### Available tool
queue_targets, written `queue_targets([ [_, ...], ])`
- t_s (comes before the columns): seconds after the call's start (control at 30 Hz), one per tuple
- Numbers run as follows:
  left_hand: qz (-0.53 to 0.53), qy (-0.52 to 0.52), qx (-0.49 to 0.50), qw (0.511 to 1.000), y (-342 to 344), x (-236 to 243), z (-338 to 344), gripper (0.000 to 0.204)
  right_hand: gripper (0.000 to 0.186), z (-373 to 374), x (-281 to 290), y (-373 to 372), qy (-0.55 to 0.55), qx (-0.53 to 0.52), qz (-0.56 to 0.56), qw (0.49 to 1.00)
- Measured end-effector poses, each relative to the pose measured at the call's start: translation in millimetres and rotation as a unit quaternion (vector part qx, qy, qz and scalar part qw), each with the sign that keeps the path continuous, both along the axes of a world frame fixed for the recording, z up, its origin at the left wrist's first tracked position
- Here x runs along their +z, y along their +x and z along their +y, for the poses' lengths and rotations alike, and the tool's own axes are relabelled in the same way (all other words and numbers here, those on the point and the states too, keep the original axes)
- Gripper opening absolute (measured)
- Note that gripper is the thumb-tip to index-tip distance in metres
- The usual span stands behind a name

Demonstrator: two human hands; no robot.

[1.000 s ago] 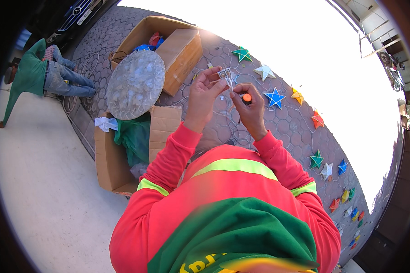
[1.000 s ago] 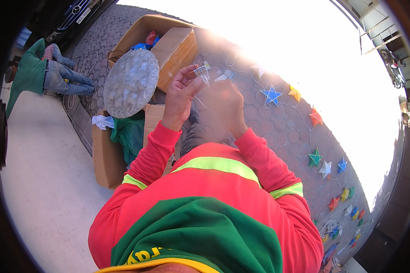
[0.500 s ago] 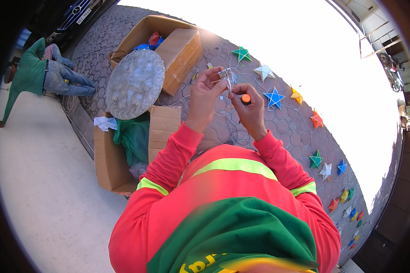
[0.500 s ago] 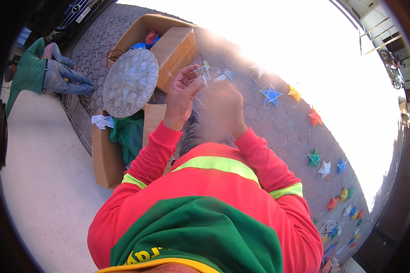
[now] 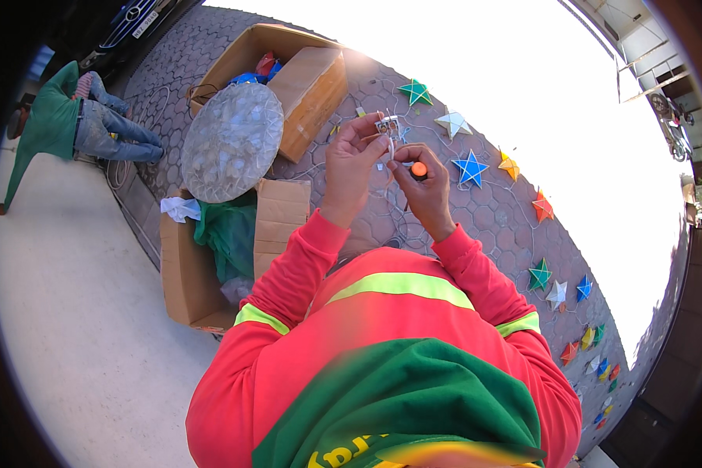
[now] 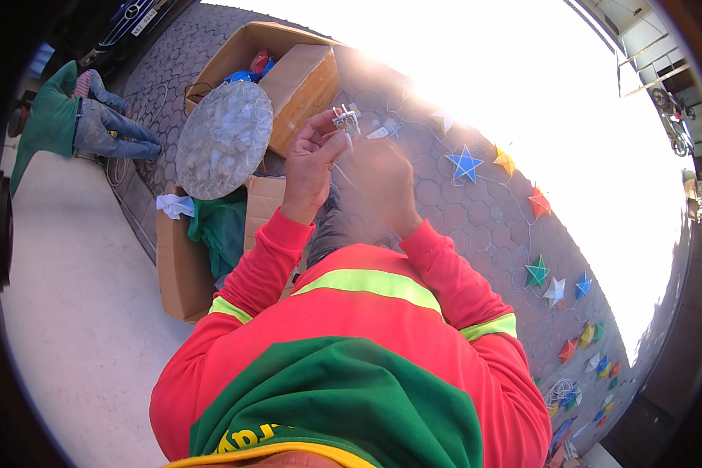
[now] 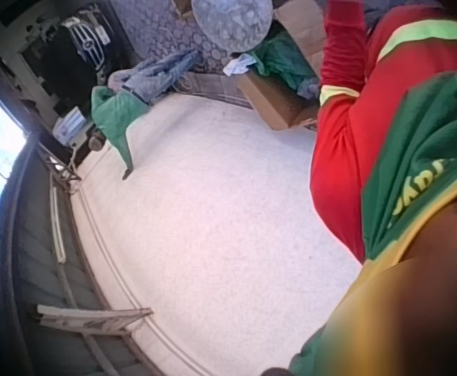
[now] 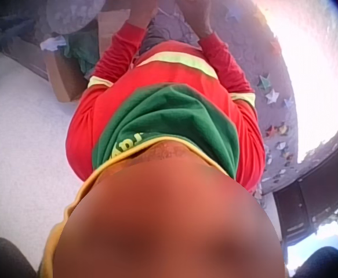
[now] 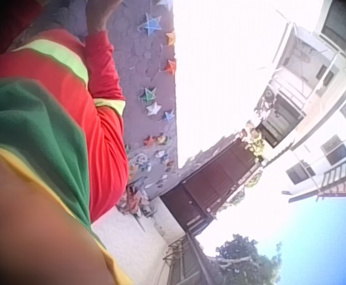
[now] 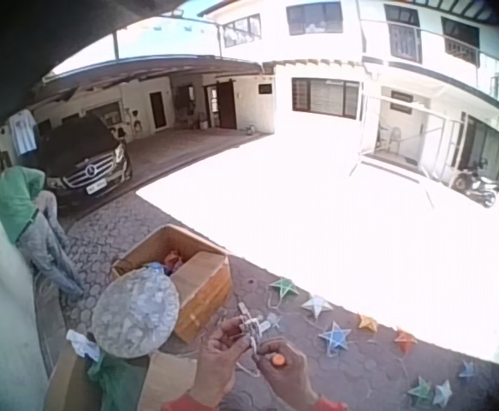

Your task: The person sits on a tiled floor and uses a screwdriver to adjust a small white electrical component, likely a light socket. They manipulate wires and tighten screws while another person works nearby.

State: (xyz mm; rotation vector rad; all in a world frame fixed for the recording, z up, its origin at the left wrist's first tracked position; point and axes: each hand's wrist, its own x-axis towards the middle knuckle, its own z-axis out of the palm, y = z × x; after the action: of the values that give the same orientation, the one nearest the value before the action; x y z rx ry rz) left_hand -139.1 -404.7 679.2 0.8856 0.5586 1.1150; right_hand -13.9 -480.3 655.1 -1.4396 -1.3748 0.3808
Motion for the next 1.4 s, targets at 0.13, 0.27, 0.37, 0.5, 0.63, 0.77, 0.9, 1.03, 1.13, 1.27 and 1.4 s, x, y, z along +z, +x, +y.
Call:
queue_targets([
  [0.13, -0.002, 0.003, 0.0, 1.0, -2.1, 1.0, 0.2, 0.035, 0.012, 1.7, -0.8, -0.3, 0.018, 0.004, -0.029, 0.999],
  [0.27, 0.006, 0.007, 0.002, 1.0, -3.5, 3.8, -0.5, 0.036, 0.012, -0.1, 4.6, -0.3, -0.001, 0.019, -0.004, 1.0],
  [0.37, 0.025, 0.043, 0.014, 0.999, -3.3, 7.9, -2.4, 0.036, 0.012, -3.1, 12.1, 4.2, 0.008, 0.055, 0.018, 0.998],
  [0.5, 0.135, 0.1, 0.027, 0.985, -9.1, 15.0, -6.6, 0.034, 0.012, -1.0, 29.8, 16.2, 0.046, 0.048, 0.046, 0.997],
  [0.63, 0.214, 0.107, -0.006, 0.971, -16.4, 20.8, -11.2, 0.031, 0.017, 11.6, 59.9, 39.1, 0.08, 0.083, -0.084, 0.99],
  [0.77, 0.227, 0.15, -0.018, 0.962, -14.2, 22.3, -11.9, 0.029, 0.026, 27.0, 82.2, 52.4, 0.068, 0.191, -0.256, 0.945],
  [0.9, 0.252, 0.163, -0.031, 0.953, -17.7, 21.7, -10.4, 0.026, 0.023, 36.8, 88.2, 55.1, 0.019, 0.235, -0.369, 0.899],
  [1.03, 0.272, 0.14, -0.064, 0.95, -23.0, 20.3, -8.2, 0.021, 0.02, 42.3, 86.7, 56.1, 0.026, 0.252, -0.404, 0.879],
  [1.13, 0.288, 0.146, -0.069, 0.944, -23.3, 17.8, -7.4, 0.021, 0.019, 45.7, 83.8, 56.1, 0.02, 0.259, -0.431, 0.864],
  [1.27, 0.299, 0.147, -0.074, 0.94, -22.7, 14.0, -5.5, 0.02, 0.017, 45.7, 78.8, 56.6, 0.004, 0.25, -0.451, 0.857],
  [1.4, 0.247, 0.104, -0.095, 0.959, -23.5, 9.7, -3.8, 0.02, 0.022, 43.3, 75.5, 56.6, 0.017, 0.236, -0.446, 0.863],
])
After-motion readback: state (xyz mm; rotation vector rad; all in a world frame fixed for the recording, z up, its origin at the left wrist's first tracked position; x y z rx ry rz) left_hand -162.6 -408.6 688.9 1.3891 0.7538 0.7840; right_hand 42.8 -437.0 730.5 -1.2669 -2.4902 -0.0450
